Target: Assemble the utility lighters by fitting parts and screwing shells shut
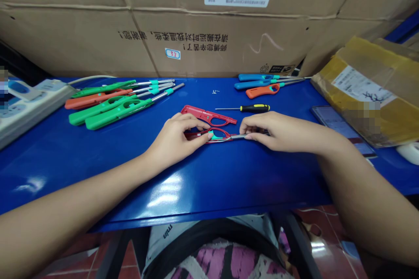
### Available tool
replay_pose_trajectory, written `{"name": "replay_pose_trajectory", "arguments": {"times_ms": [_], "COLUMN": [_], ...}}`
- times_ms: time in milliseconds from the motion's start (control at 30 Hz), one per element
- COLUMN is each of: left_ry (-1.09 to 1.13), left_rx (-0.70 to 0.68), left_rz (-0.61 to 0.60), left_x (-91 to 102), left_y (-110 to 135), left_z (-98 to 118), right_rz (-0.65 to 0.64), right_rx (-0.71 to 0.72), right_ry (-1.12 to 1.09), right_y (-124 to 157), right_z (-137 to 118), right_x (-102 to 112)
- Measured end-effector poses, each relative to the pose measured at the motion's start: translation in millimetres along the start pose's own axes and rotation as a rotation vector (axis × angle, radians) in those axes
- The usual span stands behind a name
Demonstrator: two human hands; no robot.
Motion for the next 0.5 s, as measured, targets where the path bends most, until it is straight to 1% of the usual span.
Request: {"name": "replay_pose_trajectory", "arguments": {"times_ms": [167,400,500], "left_ry": [0.013,0.015,0.016], "left_rx": [0.006,-0.016,-0.020], "left_rz": [-0.010,0.006,0.008], "left_x": [0.1,-0.5,-1.2], "left_y": [-0.4,-0.5,-0.2], "left_z": [-0.1,-1.6,-1.9], "right_rz": [0.055,0.053,0.068], "right_rx": [0.033,0.039,0.061], "right_ry": [0.041,0.018,0.066], "right_y": [-3.5,-6.0,-6.2], "right_z": [3.2,7.3,6.7], "right_x": [-1.6,-3.0,-2.7]}}
Point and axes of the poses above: each hand's wrist, its own y-axis away from the middle knuckle, its own x-axis out of the back of the hand, z = x × y, the point moved 1 cm from there along -y, towards the middle knuckle, and after that the axes turned 12 degrees about -y, right-handed, at the moved point
